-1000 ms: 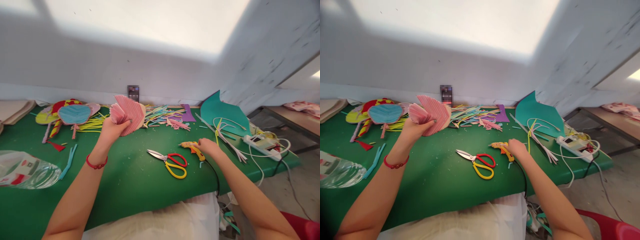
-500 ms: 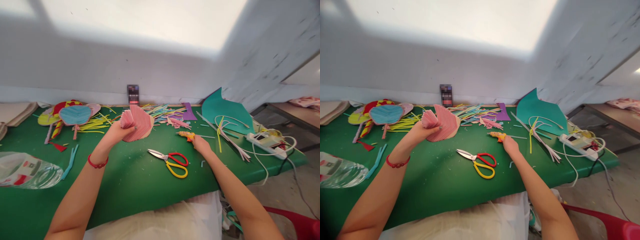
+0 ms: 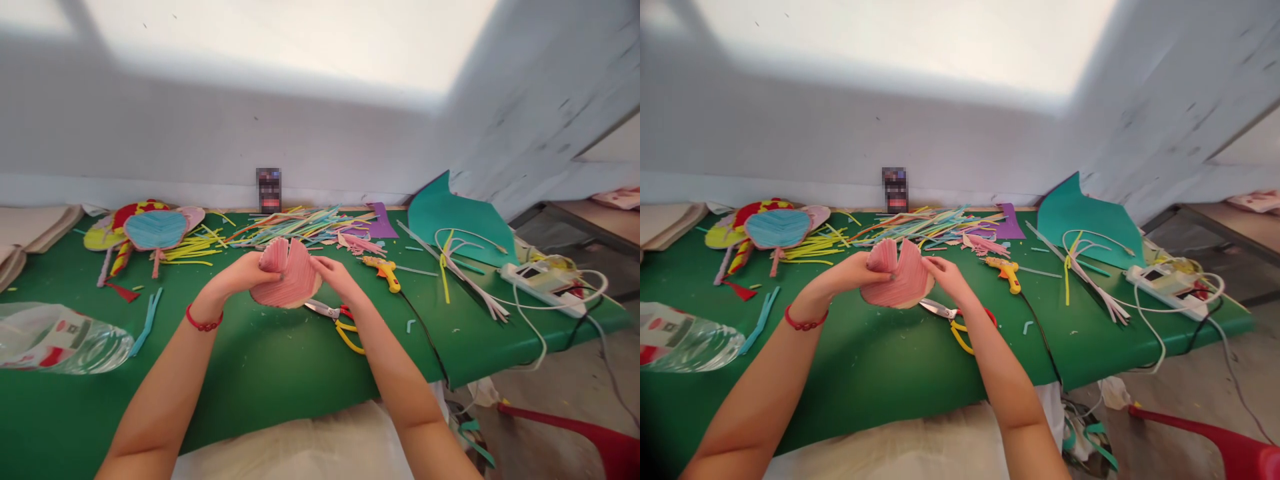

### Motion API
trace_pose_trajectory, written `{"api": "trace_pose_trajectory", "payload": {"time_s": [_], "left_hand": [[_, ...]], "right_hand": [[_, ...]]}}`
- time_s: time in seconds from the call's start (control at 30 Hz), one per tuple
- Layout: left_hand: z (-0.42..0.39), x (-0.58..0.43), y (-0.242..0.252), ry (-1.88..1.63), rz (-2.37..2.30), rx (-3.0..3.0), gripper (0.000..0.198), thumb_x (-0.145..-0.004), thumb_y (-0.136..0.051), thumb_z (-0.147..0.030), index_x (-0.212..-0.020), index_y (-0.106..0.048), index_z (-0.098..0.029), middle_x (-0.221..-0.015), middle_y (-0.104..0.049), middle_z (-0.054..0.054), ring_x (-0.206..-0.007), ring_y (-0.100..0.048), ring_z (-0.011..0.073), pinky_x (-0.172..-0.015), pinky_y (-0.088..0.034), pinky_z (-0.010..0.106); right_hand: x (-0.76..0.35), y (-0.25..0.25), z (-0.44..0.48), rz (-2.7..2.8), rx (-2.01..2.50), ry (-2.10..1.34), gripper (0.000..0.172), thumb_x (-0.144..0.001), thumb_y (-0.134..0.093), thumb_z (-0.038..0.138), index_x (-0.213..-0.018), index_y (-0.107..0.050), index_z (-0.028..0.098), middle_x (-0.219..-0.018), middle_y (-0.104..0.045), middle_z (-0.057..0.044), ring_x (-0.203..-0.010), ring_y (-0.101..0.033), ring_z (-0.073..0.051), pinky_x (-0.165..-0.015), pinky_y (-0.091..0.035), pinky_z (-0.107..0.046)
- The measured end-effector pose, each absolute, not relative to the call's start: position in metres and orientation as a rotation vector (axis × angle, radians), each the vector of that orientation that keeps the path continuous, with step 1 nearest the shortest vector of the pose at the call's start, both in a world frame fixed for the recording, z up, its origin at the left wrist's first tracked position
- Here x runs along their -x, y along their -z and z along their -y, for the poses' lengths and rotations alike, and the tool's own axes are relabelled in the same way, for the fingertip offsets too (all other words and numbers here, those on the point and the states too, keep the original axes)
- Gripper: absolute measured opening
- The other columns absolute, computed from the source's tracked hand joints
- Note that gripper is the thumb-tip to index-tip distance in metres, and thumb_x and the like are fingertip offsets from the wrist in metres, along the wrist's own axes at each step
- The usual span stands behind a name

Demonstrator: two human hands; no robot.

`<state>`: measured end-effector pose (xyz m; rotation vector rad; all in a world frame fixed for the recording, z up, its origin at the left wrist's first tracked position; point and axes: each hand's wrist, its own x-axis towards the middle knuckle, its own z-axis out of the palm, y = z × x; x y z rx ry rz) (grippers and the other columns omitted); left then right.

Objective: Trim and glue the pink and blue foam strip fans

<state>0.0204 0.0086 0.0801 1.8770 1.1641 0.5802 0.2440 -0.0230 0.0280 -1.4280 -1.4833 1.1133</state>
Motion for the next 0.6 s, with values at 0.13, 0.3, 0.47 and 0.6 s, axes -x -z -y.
{"api": "trace_pose_trajectory", "payload": {"time_s": [0.13,0.3,0.47,0.6], "left_hand": [[-0.013,-0.019,-0.077,-0.526,-1.191,-1.887,0.03,-0.063,-0.065,-0.039,-0.081,-0.07,-0.016,-0.076,-0.067,0.0,-0.069,-0.059,0.0196,-0.06,-0.044,0.027],[-0.021,-0.017,-0.072,-0.727,-1.226,-1.915,0.026,-0.067,-0.062,-0.04,-0.077,-0.062,-0.016,-0.069,-0.056,-0.003,-0.062,-0.048,0.0134,-0.055,-0.034,0.024],[-0.023,-0.022,-0.069,-0.816,-1.299,-1.963,0.029,-0.067,-0.062,-0.04,-0.059,-0.045,-0.018,-0.059,-0.038,-0.006,-0.056,-0.034,0.0093,-0.052,-0.024,0.024],[-0.024,-0.023,-0.065,-0.832,-1.336,-1.95,0.025,-0.067,-0.06,-0.039,-0.061,-0.046,-0.019,-0.06,-0.038,-0.006,-0.057,-0.035,0.01,-0.053,-0.024,0.024]], "right_hand": [[-0.224,-0.015,0.023,1.201,1.201,-1.22,0.038,-0.07,-0.069,0.045,-0.097,-0.067,0.019,-0.098,-0.071,-0.004,-0.089,-0.064,-0.02,-0.075,-0.05,-0.028],[-0.22,0.002,0.022,0.996,1.118,-1.215,0.037,-0.062,-0.075,0.047,-0.084,-0.065,0.02,-0.077,-0.068,0.0,-0.067,-0.06,-0.015,-0.054,-0.045,-0.023],[-0.22,0.01,0.02,1.023,1.052,-1.146,0.032,-0.063,-0.075,0.044,-0.084,-0.066,0.021,-0.078,-0.069,0.0,-0.068,-0.06,-0.015,-0.058,-0.047,-0.025],[-0.223,0.013,0.017,1.071,1.013,-1.012,0.027,-0.064,-0.075,0.04,-0.082,-0.067,0.02,-0.076,-0.069,0.001,-0.071,-0.06,-0.015,-0.069,-0.048,-0.028]]}}
